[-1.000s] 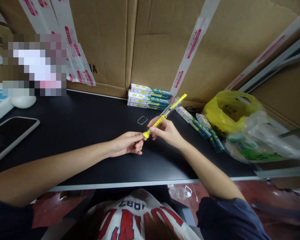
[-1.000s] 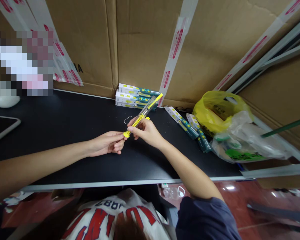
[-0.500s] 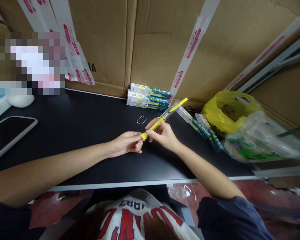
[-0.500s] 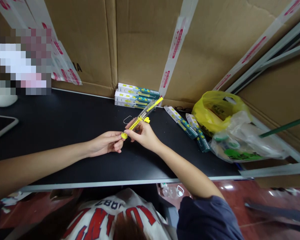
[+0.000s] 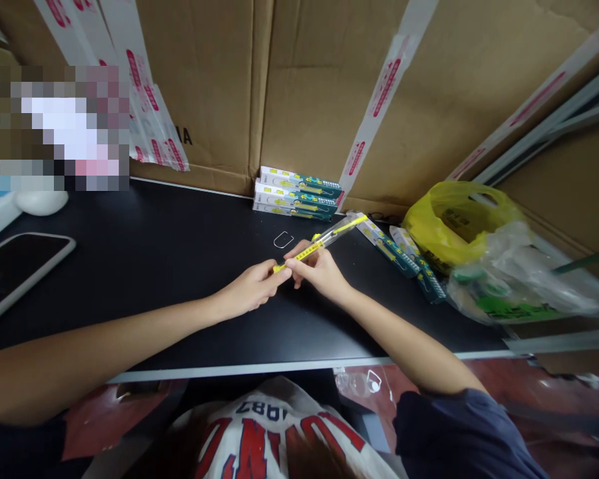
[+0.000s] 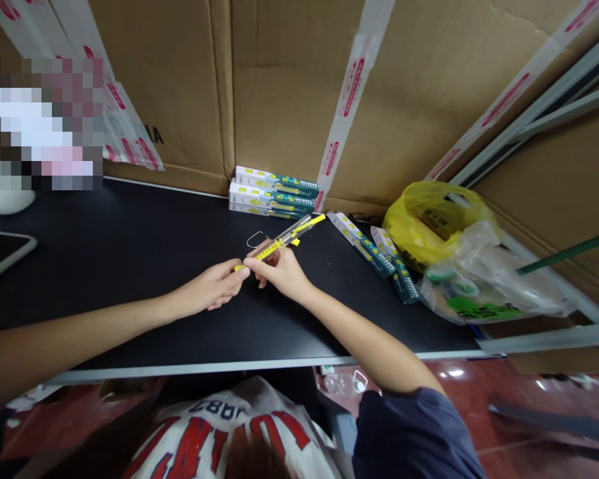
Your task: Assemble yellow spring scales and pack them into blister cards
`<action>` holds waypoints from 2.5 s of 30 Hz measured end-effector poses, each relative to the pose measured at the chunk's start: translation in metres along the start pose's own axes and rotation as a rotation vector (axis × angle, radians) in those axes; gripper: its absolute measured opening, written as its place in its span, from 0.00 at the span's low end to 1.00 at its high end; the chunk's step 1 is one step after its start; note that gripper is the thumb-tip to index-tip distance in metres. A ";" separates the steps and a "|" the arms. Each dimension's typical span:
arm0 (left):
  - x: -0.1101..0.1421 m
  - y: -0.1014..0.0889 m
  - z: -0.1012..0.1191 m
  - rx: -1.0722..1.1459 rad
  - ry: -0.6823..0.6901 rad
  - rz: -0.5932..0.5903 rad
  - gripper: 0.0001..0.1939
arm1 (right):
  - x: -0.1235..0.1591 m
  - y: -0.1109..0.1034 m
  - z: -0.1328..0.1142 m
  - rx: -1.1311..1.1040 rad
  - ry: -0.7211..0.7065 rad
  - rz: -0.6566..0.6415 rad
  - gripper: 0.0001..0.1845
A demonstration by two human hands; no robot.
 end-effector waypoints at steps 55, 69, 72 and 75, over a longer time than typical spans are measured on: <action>-0.043 -0.087 0.016 0.185 0.106 0.518 0.18 | -0.033 -0.060 0.007 0.409 -0.194 0.114 0.11; -0.044 -0.089 0.012 0.150 0.054 0.543 0.18 | -0.032 -0.078 -0.017 -0.056 -0.185 0.339 0.16; -0.045 -0.088 0.011 0.132 0.045 0.535 0.18 | -0.032 -0.077 -0.015 -0.057 -0.170 0.324 0.16; -0.045 -0.087 0.010 0.115 0.040 0.531 0.18 | -0.033 -0.076 -0.013 -0.071 -0.160 0.304 0.16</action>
Point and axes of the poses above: each hand's wrist, its own x-axis away from the middle knuckle, its own y-axis out of the palm, z = x × y, the point moved 7 cm from there along -x, towards the middle knuckle, and after that the axes turned 12 degrees about z, right-handed, at the moved point
